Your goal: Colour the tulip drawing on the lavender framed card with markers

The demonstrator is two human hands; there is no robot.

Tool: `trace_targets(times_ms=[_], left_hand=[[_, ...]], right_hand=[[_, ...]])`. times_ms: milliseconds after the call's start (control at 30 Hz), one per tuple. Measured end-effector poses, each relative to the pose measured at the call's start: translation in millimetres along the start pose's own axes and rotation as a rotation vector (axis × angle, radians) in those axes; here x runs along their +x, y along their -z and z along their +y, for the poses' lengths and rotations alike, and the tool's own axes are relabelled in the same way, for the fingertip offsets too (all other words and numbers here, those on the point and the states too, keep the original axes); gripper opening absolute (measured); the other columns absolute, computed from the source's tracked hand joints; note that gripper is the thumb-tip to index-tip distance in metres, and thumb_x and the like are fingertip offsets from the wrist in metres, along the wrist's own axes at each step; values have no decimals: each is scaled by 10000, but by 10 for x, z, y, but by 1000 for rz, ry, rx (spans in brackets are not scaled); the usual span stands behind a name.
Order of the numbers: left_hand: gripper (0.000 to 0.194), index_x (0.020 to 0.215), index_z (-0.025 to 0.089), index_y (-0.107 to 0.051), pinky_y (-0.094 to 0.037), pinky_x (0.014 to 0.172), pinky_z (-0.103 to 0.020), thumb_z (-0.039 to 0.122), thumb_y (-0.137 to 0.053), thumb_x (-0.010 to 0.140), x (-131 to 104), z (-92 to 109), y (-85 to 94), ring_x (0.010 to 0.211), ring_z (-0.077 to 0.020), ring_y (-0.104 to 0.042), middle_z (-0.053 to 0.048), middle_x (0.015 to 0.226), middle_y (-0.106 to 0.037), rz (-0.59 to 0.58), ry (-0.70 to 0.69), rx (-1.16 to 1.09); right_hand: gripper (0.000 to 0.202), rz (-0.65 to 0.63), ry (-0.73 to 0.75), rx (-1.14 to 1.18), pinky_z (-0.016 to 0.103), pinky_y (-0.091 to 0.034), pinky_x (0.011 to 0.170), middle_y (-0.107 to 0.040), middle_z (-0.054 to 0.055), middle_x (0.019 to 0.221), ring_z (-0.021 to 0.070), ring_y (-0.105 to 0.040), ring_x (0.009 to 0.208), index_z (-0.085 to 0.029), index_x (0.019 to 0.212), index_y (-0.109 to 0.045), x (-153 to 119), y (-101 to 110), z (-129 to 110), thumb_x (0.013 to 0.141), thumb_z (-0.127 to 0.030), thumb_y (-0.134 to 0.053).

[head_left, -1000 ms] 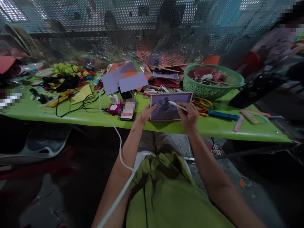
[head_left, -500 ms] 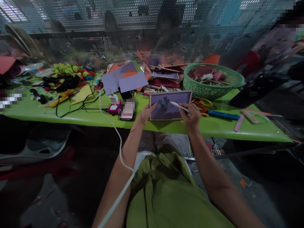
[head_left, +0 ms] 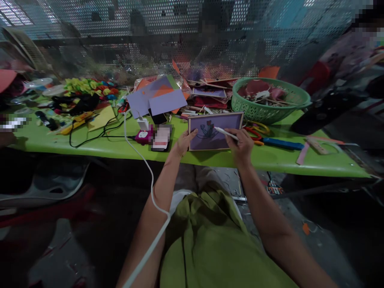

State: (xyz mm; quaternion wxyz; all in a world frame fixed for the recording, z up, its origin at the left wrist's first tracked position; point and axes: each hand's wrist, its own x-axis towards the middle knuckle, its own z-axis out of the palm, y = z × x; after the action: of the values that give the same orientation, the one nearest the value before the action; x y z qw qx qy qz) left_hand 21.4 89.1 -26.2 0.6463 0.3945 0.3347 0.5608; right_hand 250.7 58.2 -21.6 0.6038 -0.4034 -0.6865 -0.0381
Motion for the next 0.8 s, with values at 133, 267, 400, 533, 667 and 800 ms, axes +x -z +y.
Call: trace_targets(times_ms=[133, 267, 400, 533, 667, 800], left_hand=[[569, 1005, 180, -796, -594, 897, -359, 537, -998, 610, -1, -6, -1, 940, -238, -768, -44, 927, -815, -14, -10, -7], [561, 1001, 174, -787, -593, 911, -372, 535, -991, 624, -1, -7, 2, 952, -245, -767, -42, 910, -807, 3, -7, 3], [525, 995, 170, -787, -593, 954, -380, 503, -991, 645, -10, 4, -3, 1015, -261, -769, -48, 933, -811, -1, -9, -2], [482, 1048, 191, -791, -592, 983, -379, 468, -969, 696, -20, 19, -9, 1071, -268, -769, -45, 971, -820, 25, 19, -5], [478, 1072, 186, -792, -599, 979, -394, 438, -966, 706, -33, 35, -17, 1090, -285, -769, -54, 985, -825, 30, 38, -11], [475, 1045, 172, -795, -596, 981, -403, 443, -967, 695, -39, 42, -28, 1104, -297, -764, -66, 984, -823, 20, 33, -9]], right_hand=[[128, -25, 7, -26, 369, -559, 750, -813, 49, 935, 234, -696, 802, -265, 1013, -775, 0, 2, 14, 987, -306, -657], [120, -34, 4, -11, 362, -553, 746, -806, 50, 919, 231, -693, 801, -259, 1013, -771, -8, 0, -2, 990, -308, -664], [136, -51, -7, -5, 357, -553, 723, -796, 51, 899, 229, -689, 780, -253, 1020, -777, -19, -6, -24, 985, -313, -661], [159, -69, -42, -48, 383, -568, 736, -800, 59, 907, 243, -689, 792, -257, 1009, -777, -21, -8, -25, 981, -330, -639], [164, -57, -62, -78, 408, -579, 782, -808, 72, 943, 258, -696, 835, -263, 1012, -773, -21, -3, -2, 981, -342, -633], [166, -62, -68, -86, 396, -573, 768, -793, 66, 923, 252, -688, 817, -263, 1014, -771, -24, 1, 11, 980, -340, -628]])
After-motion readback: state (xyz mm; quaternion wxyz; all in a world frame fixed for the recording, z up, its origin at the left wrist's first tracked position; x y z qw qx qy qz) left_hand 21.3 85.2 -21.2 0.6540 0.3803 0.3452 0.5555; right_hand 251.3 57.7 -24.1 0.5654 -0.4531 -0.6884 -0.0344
